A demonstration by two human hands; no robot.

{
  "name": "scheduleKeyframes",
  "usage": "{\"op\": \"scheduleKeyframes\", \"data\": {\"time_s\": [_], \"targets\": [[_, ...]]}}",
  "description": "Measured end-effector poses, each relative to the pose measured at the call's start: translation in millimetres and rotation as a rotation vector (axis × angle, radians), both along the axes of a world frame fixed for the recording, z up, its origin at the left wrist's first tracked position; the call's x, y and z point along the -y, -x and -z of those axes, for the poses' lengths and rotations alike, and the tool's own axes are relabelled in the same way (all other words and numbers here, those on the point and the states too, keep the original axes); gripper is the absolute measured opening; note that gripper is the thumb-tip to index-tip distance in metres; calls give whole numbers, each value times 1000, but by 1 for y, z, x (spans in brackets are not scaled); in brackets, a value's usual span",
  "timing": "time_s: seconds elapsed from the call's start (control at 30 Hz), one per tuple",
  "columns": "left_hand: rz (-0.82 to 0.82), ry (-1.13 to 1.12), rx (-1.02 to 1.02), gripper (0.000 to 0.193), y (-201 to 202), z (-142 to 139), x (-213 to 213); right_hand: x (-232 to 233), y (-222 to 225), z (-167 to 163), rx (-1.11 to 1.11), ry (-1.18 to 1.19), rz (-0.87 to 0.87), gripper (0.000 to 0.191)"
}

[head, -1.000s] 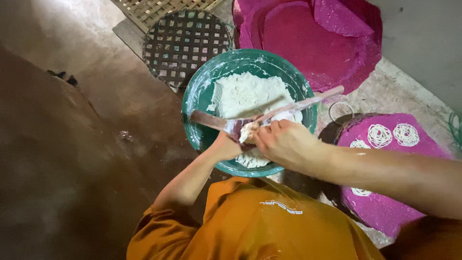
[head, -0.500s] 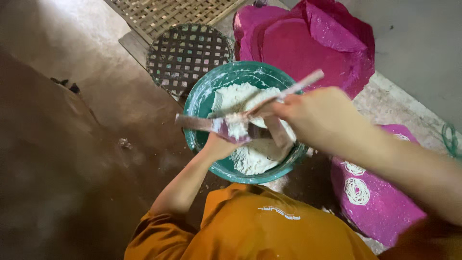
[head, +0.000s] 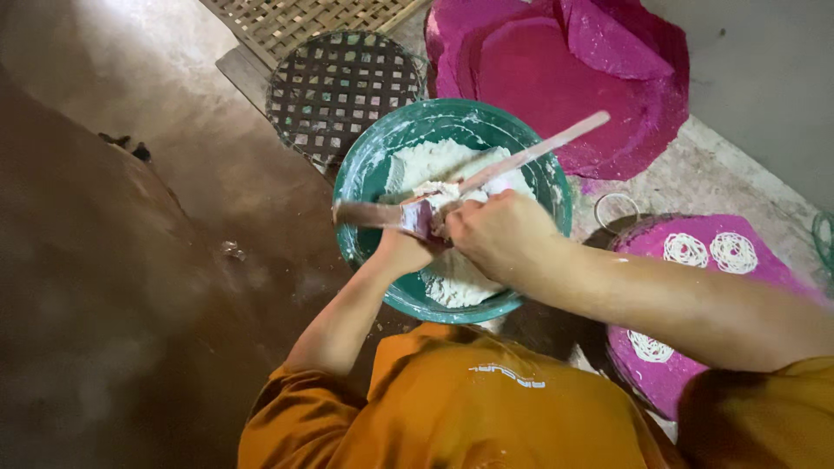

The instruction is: The person presses white dough through a handheld noodle extruder over a basin, squeezing out strands into round nests. They place each finished nest onto round pink trays, cover a filled tray with a pink cloth, stack the trays, and then move toward a covered pot on a stove.

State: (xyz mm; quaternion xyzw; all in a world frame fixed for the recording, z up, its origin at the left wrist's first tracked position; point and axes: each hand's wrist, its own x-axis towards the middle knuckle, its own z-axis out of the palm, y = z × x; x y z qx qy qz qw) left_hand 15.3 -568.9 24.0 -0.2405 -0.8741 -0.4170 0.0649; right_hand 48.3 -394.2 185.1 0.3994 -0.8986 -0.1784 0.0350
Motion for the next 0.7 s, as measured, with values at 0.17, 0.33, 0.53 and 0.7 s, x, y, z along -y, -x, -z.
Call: {"op": "scheduleKeyframes", "data": {"time_s": [0.17,0.33,0.53,0.7], "targets": [[-63,23,-66,42,9,8,8,-43,-3,-2,126,147,143,20],[-213,46,-202,39,18,4,11,-72,-11,8,186,736,358,25],[-162,112,-379,58,25,-4,-8,-46,-29,123,371,1264,353,49],[-191,108,-332,57,28,-19,-2,-85,-44,153,539,1305,272,40]]}}
